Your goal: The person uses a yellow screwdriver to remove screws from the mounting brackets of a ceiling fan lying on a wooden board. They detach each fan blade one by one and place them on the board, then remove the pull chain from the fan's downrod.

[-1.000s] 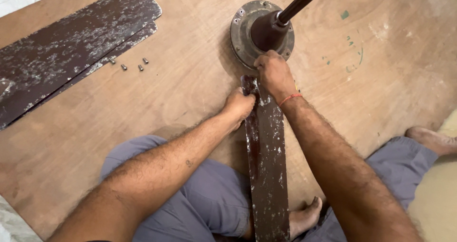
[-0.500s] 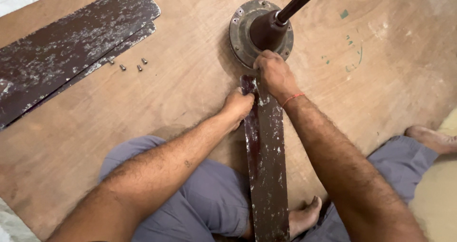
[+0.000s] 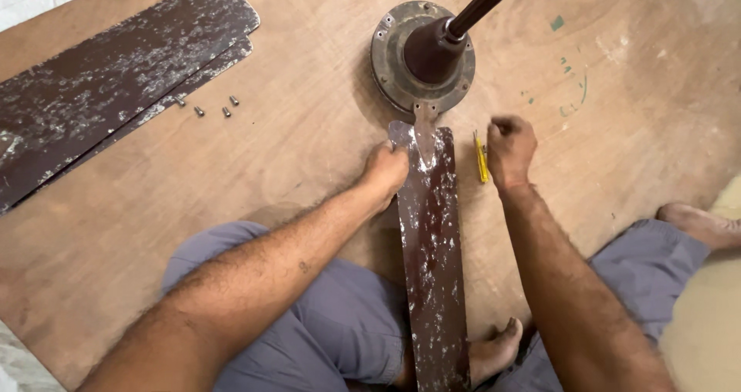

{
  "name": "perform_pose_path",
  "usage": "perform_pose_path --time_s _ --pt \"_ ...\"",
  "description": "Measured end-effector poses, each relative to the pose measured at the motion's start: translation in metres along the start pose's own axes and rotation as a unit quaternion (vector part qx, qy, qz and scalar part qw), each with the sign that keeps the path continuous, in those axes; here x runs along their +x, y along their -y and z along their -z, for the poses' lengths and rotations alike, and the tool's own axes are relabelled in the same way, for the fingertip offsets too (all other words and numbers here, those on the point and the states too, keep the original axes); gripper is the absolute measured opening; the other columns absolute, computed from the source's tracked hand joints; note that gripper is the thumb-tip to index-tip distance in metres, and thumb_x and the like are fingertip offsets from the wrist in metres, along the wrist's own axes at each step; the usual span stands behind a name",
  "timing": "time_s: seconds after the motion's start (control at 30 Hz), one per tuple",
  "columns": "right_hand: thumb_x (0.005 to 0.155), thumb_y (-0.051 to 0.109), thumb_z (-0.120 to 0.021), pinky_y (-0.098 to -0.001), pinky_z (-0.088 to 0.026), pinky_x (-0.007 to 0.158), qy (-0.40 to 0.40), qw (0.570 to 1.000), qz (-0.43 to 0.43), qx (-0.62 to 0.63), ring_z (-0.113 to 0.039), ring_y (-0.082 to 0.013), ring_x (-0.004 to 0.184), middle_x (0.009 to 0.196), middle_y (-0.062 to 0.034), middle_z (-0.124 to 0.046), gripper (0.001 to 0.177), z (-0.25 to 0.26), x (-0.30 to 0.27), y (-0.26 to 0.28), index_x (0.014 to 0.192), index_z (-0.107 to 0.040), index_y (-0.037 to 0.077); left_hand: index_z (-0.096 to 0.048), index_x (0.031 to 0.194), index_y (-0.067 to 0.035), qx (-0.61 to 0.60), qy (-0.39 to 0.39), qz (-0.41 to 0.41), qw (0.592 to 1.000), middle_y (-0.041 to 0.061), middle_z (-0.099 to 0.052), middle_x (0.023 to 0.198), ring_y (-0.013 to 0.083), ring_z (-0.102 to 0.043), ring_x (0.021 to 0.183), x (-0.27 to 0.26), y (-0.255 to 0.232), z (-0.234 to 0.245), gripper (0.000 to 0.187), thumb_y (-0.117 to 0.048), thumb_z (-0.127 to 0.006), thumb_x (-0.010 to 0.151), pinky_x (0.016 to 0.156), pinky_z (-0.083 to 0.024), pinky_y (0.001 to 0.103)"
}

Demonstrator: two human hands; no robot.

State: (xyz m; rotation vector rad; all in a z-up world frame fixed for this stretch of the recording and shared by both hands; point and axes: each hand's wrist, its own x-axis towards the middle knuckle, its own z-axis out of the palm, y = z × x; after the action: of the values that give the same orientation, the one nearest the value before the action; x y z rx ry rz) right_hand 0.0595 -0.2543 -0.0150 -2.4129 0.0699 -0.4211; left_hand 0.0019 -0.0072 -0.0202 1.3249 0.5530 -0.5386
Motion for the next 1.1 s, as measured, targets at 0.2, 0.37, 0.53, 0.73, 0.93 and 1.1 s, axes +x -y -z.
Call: perform_pose_path --time_s 0.2,0.37,0.53,0.73,0.93,1.1 --pt "0.089 0.009 -0.072 -0.0343 -0.058 0.079 -0.016 0.995 -0.093 -0.032 -0.073 -0.0246 0.082 0.093 -0.0178 -0.074 0.017 0.007 -0.042 -0.045 0.101 -0.076 -0.002 -0.058 0.129 0.002 0.033 -0.093 -0.151 0.984 0.018 -0.065 0.122 0.0283 -0.062 0.11 -0.002 -0.007 -0.002 0.039 -0.026 -0.05 0.103 0.093 -0.049 0.041" --pt "0.089 0.009 -0.072 -0.0358 -0.057 0.076 -0.008 0.996 -0.071 -0.056 -0.071 -0.0261 0.079 0.092 -0.018 -0.072 0.013 0.005 -0.052 -0.047 0.096 -0.074 -0.002 -0.064 0.118 0.003 0.006 -0.105 -0.154 0.982 0.016 -0.073 0.11 0.028 -0.069 0.099 -0.017 -0.031 0.011 0.038 -0.028 -0.047 0.102 0.087 -0.052 0.04" --pt "0.093 0.01 -0.07 -0.038 -0.056 0.08 -0.035 0.996 -0.039 -0.076 -0.068 -0.0272 0.086 0.1 -0.0177 -0.068 0.014 0.01 -0.052 -0.038 0.101 -0.073 -0.001 -0.066 0.116 0.004 -0.107 -0.105 -0.203 0.968 0.014 -0.074 0.106 0.0234 -0.067 0.096 -0.019 -0.054 0.025 0.037 -0.026 -0.048 0.102 0.085 -0.053 0.039" --pt "0.094 0.019 -0.072 -0.0437 -0.052 0.082 -0.002 0.991 -0.087 -0.106 -0.061 -0.0316 0.091 0.103 -0.0212 -0.062 0.029 -0.001 -0.084 -0.024 0.107 -0.067 -0.006 -0.065 0.113 0.004 -0.265 -0.1 -0.202 0.938 0.013 -0.071 0.103 0.0223 -0.067 0.091 -0.01 -0.08 0.061 0.034 -0.023 -0.049 0.102 0.082 -0.055 0.04" --pt "0.103 0.022 -0.069 -0.0489 -0.048 0.091 0.001 0.985 -0.07 -0.157 -0.057 -0.0325 0.103 0.104 -0.0184 -0.064 0.023 -0.014 -0.095 -0.015 0.102 -0.069 -0.001 -0.066 0.117 0.001 -0.373 -0.145 -0.27 0.876 0.01 -0.07 0.11 0.022 -0.066 0.098 -0.014 -0.096 0.141 0.032 -0.023 -0.05 0.103 0.087 -0.055 0.039" --pt "0.105 0.021 -0.065 -0.0497 -0.045 0.092 -0.052 0.996 -0.027 -0.073 -0.055 -0.0376 0.104 0.109 -0.0215 -0.059 0.024 -0.012 -0.125 -0.014 0.107 -0.063 -0.003 -0.064 0.118 -0.007 -0.476 -0.262 -0.164 0.824 0.008 -0.07 0.11 0.0225 -0.068 0.097 -0.019 -0.076 0.247 0.029 -0.027 -0.05 0.104 0.085 -0.057 0.039"
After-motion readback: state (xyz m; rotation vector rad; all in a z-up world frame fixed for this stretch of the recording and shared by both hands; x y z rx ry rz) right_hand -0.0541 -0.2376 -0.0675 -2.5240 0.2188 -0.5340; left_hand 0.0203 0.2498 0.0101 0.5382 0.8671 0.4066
